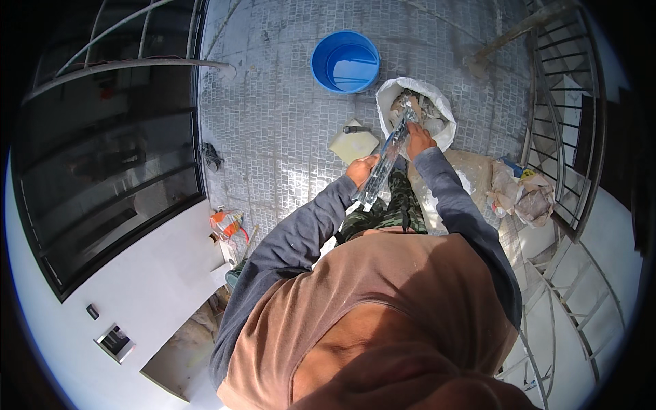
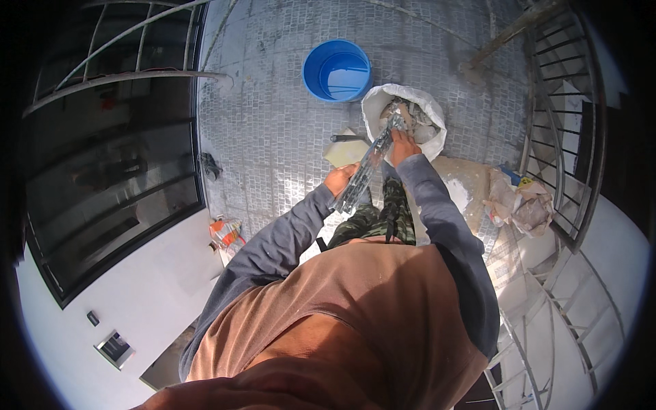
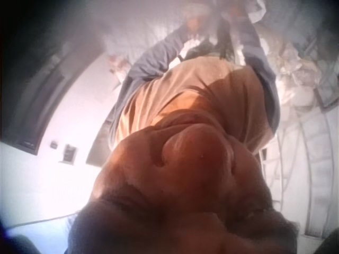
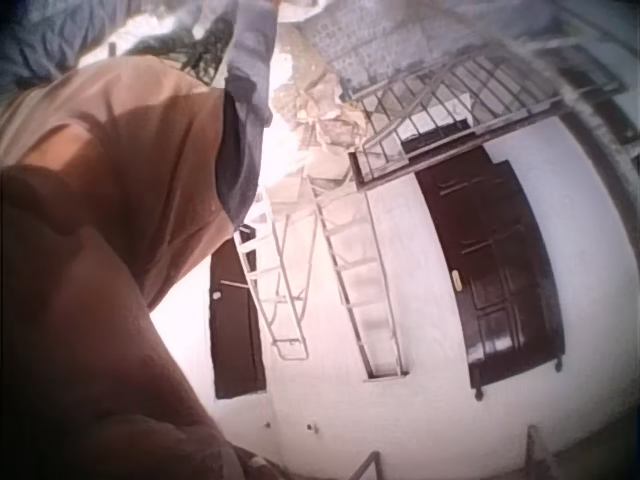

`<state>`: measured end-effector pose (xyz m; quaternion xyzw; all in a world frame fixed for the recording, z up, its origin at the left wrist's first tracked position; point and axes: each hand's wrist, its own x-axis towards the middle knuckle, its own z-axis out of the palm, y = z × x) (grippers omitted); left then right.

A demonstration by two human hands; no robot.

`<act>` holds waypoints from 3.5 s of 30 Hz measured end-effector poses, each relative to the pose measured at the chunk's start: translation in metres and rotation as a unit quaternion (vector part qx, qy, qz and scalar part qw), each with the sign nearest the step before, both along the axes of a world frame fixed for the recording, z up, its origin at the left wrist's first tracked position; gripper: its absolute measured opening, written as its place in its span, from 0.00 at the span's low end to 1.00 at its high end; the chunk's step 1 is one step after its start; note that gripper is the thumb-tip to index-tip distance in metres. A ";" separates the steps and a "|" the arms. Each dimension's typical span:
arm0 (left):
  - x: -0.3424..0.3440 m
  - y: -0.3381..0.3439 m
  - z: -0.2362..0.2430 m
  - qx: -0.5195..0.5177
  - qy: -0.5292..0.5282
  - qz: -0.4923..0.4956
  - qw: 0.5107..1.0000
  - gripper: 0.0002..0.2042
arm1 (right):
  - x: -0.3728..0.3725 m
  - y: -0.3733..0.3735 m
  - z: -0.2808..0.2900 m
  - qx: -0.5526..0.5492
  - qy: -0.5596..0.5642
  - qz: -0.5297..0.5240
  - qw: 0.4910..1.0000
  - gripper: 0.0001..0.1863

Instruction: The person positions and secures a metal window frame around a wall opening using a trowel to apply and smooth material along the edges. The person repeatedly adjusts the frame and scrapes excess material from the trowel before continuing the installation.

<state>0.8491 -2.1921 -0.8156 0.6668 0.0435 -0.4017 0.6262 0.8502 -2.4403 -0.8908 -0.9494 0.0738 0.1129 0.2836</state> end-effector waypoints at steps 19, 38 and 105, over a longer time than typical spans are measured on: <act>0.012 0.011 0.049 -0.165 0.244 0.156 0.943 0.20 | -0.030 -0.007 0.012 -0.062 0.040 -0.116 0.991 0.25; -0.024 0.030 0.003 -0.199 0.281 0.198 0.918 0.15 | 0.000 -0.013 0.030 -0.094 -0.127 0.001 0.987 0.25; -0.054 -0.004 0.044 -0.167 0.415 0.142 0.883 0.21 | -0.026 -0.011 0.043 -0.078 -0.140 0.044 0.986 0.23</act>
